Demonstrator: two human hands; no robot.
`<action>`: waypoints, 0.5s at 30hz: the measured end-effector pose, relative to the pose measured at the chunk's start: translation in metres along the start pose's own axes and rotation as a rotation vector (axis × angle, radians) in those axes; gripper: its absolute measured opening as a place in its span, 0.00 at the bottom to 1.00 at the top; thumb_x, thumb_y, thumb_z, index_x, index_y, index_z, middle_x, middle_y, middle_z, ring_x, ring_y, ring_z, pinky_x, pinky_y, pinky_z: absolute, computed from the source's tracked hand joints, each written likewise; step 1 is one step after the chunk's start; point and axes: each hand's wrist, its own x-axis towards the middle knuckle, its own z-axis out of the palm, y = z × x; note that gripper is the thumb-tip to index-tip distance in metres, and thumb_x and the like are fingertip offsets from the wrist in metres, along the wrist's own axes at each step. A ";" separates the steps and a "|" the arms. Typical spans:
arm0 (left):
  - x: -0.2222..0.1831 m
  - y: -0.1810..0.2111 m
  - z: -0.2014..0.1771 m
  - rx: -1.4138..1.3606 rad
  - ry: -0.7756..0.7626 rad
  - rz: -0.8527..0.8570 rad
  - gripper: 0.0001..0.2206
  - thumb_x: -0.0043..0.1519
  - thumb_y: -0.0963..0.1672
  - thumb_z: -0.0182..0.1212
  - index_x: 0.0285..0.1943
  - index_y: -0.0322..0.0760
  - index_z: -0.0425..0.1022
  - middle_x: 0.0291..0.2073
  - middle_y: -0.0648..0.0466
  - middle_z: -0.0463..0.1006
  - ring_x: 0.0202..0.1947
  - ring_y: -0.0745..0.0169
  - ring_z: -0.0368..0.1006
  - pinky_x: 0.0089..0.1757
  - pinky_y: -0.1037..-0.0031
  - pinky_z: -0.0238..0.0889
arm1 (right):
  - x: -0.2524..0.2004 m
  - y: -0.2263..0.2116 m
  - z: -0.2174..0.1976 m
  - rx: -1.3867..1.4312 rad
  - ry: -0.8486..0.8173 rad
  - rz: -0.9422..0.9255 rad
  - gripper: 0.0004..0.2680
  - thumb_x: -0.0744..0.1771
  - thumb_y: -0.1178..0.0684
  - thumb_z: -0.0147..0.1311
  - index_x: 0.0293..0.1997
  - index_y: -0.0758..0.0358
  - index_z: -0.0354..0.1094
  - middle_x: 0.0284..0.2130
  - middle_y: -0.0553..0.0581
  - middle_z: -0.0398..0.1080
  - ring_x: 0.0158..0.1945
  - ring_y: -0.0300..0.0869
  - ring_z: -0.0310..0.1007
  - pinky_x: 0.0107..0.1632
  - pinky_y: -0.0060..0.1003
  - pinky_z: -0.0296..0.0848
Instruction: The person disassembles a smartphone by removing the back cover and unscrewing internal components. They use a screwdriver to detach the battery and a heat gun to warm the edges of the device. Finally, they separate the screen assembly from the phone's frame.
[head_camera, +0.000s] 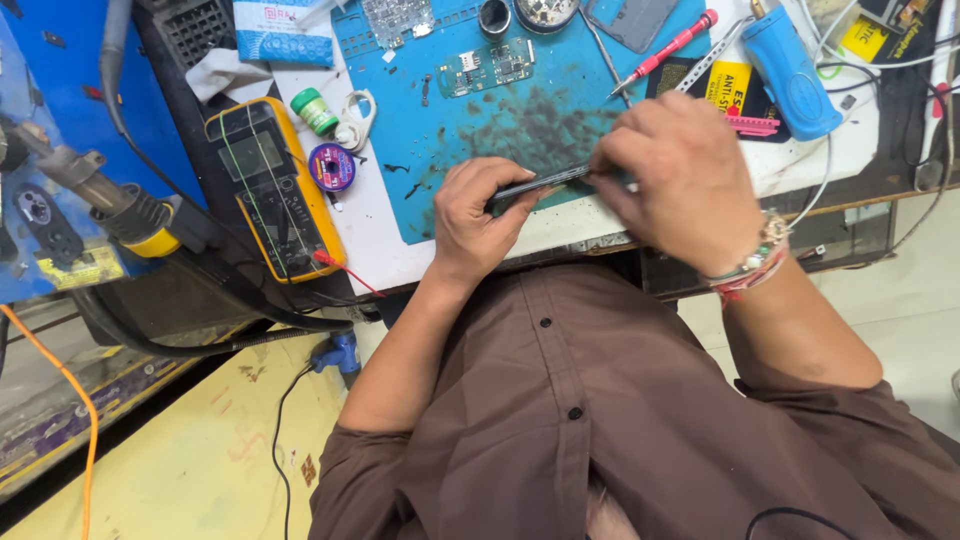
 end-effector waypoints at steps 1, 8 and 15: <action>0.000 0.000 0.000 -0.001 -0.002 0.008 0.10 0.54 0.40 0.77 0.40 0.36 0.79 0.37 0.51 0.81 0.40 0.52 0.77 0.44 0.65 0.67 | 0.002 -0.004 0.001 0.008 -0.003 -0.016 0.06 0.61 0.55 0.67 0.34 0.57 0.72 0.34 0.53 0.68 0.43 0.50 0.67 0.46 0.45 0.65; 0.002 0.000 0.002 0.016 0.002 0.022 0.11 0.54 0.41 0.78 0.40 0.35 0.79 0.36 0.50 0.81 0.38 0.49 0.77 0.42 0.65 0.67 | 0.012 -0.012 0.010 0.073 0.014 -0.064 0.04 0.61 0.58 0.61 0.35 0.58 0.71 0.32 0.54 0.67 0.42 0.50 0.68 0.45 0.46 0.65; 0.008 0.000 0.006 -0.107 0.016 -0.165 0.09 0.59 0.39 0.74 0.45 0.32 0.80 0.36 0.50 0.82 0.35 0.64 0.77 0.39 0.74 0.70 | -0.003 -0.011 0.007 0.136 0.273 -0.103 0.08 0.63 0.58 0.63 0.44 0.62 0.72 0.43 0.56 0.73 0.48 0.50 0.71 0.53 0.46 0.67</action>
